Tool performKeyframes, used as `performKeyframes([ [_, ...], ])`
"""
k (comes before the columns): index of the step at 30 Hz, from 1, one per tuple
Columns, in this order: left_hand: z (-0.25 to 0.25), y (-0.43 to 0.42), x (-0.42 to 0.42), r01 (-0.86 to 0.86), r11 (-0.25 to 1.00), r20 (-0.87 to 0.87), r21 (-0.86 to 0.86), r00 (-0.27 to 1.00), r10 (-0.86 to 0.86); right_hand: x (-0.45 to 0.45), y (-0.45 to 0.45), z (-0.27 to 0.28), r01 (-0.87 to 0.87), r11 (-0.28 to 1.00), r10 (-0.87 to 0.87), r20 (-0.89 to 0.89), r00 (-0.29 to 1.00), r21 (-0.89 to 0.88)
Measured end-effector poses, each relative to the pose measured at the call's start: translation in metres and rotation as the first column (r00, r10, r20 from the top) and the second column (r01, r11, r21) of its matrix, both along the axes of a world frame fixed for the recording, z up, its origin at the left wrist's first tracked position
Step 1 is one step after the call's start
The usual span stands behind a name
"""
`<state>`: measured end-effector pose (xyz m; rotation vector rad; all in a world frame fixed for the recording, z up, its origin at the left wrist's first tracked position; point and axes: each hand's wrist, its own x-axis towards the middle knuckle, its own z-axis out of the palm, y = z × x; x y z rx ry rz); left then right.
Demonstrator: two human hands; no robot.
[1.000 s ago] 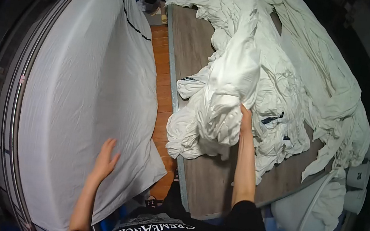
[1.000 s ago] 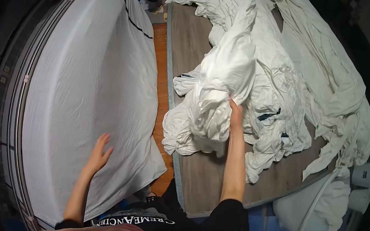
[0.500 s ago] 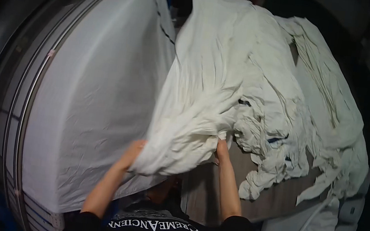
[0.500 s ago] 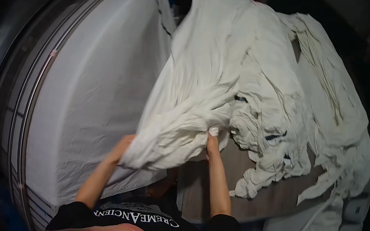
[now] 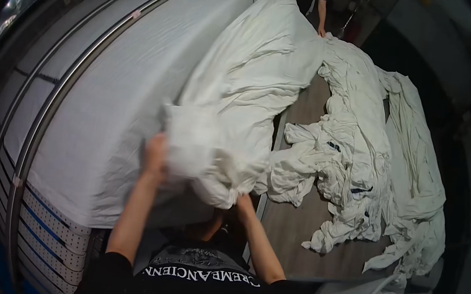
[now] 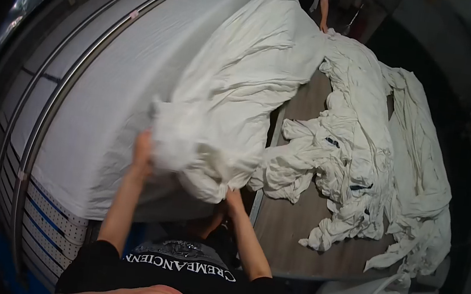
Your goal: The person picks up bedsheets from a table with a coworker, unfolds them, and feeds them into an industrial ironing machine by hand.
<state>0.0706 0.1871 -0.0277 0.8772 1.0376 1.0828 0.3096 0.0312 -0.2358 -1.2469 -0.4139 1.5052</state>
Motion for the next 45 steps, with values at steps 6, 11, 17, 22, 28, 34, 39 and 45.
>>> performKeyframes([
  [6, -0.003, -0.137, 0.063, 0.727, 0.431, -0.768, 0.534, 0.630, -0.112, -0.046, -0.013, 0.127, 0.365, 0.922, -0.313, -0.305, 0.899, 0.127],
  [11, 0.009, -0.148, 0.018, 0.548, 0.595, -0.619, 0.588, 0.778, -0.104, -0.064, -0.038, 0.158, 0.315, 0.920, -0.261, -0.236, 0.936, 0.234],
  [17, -0.009, -0.124, 0.036, 0.573, 0.816, -0.266, -0.079, 0.777, -0.571, -0.082, -0.060, 0.188, 0.205, 0.979, -0.205, 0.089, 0.975, 0.016],
  [22, 0.014, -0.103, 0.034, 0.568, 0.812, -0.746, 0.134, 0.597, -0.294, -0.016, -0.114, 0.135, 0.335, 0.940, -0.340, -0.071, 0.938, -0.070],
  [28, 0.026, -0.131, 0.056, 0.356, 0.870, -0.449, 0.341, 0.875, -0.182, -0.003, -0.132, 0.083, 0.376, 0.924, -0.277, 0.570, 0.774, -0.062],
  [34, 0.039, -0.154, 0.066, 0.582, 0.747, -0.784, 0.322, 0.606, -0.134, -0.056, -0.103, 0.180, -0.044, 0.928, -0.182, 0.554, 0.812, 0.369],
  [39, 0.027, -0.134, 0.028, 0.465, 0.798, -0.606, 0.385, 0.779, -0.161, -0.023, -0.129, 0.190, 0.044, 0.942, -0.247, 0.603, 0.759, 0.332],
  [45, -0.008, -0.195, 0.009, 0.654, 0.722, -0.506, 0.224, 0.712, -0.488, -0.068, -0.111, 0.242, 0.418, 0.878, -0.432, 0.012, 0.902, 0.234],
])
